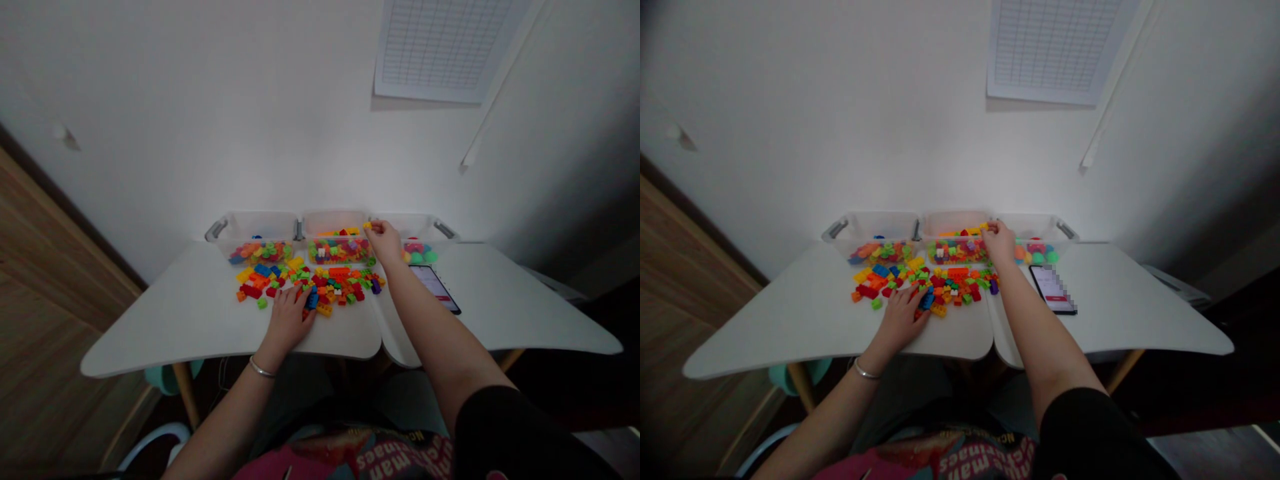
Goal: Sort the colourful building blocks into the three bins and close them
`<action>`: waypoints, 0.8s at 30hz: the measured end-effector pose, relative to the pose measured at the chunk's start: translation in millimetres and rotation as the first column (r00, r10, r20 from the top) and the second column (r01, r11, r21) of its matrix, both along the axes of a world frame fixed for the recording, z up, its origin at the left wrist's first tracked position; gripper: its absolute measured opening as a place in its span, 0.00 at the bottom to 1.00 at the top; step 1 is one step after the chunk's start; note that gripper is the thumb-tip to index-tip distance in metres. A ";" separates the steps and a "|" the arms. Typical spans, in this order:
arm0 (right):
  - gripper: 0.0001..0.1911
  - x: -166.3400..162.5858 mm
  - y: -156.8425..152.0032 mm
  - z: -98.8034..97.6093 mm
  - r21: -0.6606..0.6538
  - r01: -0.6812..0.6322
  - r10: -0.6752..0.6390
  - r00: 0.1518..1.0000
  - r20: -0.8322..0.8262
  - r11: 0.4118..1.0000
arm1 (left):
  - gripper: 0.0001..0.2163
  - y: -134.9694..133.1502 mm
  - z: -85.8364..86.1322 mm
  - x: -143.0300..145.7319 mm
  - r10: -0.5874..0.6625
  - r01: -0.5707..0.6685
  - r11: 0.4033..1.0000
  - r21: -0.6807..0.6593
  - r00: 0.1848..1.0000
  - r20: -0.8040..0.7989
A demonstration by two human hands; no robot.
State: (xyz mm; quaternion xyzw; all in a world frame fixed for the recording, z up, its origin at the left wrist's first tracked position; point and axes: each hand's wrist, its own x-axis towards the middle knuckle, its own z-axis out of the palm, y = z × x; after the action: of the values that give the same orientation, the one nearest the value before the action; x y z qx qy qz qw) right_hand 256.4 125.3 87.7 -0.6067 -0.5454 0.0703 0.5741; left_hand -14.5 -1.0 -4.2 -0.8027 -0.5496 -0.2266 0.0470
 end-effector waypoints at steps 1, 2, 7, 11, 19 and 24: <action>0.14 -0.3 1.8 -0.1 -0.004 0.008 -0.008 1.000 0.020 1.000 | 0.24 -0.1 0.0 0.2 0.000 0.000 1.000 -0.001 1.000 0.000; 0.14 -0.2 3.3 -0.3 -0.004 0.015 -0.015 0.999 0.040 1.000 | 0.24 -0.1 0.0 0.3 -0.001 0.001 1.000 0.000 1.000 0.000; 0.12 2.5 8.7 -2.3 -0.040 0.040 -0.036 0.994 0.105 0.998 | 0.24 0.2 0.6 0.7 0.001 -0.001 1.000 0.002 1.000 -0.008; 0.12 4.9 11.5 -5.1 -0.031 0.012 -0.010 0.997 0.071 0.999 | 0.24 0.5 0.6 0.3 -0.003 0.003 1.000 -0.002 1.000 -0.012; 0.18 5.8 -5.2 -10.3 0.091 -0.147 0.159 0.977 -0.144 0.985 | 0.24 0.4 -0.9 -0.4 -0.004 0.004 1.000 0.011 1.000 0.000; 0.21 10.5 -40.2 -35.2 0.110 -0.082 0.102 0.977 -0.188 0.991 | 0.24 0.0 -0.2 -0.2 0.001 -0.001 1.000 0.002 1.000 0.000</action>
State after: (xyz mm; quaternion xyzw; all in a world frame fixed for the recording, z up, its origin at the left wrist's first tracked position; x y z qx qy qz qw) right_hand 266.9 85.1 52.5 -0.5412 -0.5175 0.1273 0.6504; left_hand -14.7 -1.0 -4.4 -0.8024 -0.5499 -0.2269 0.0480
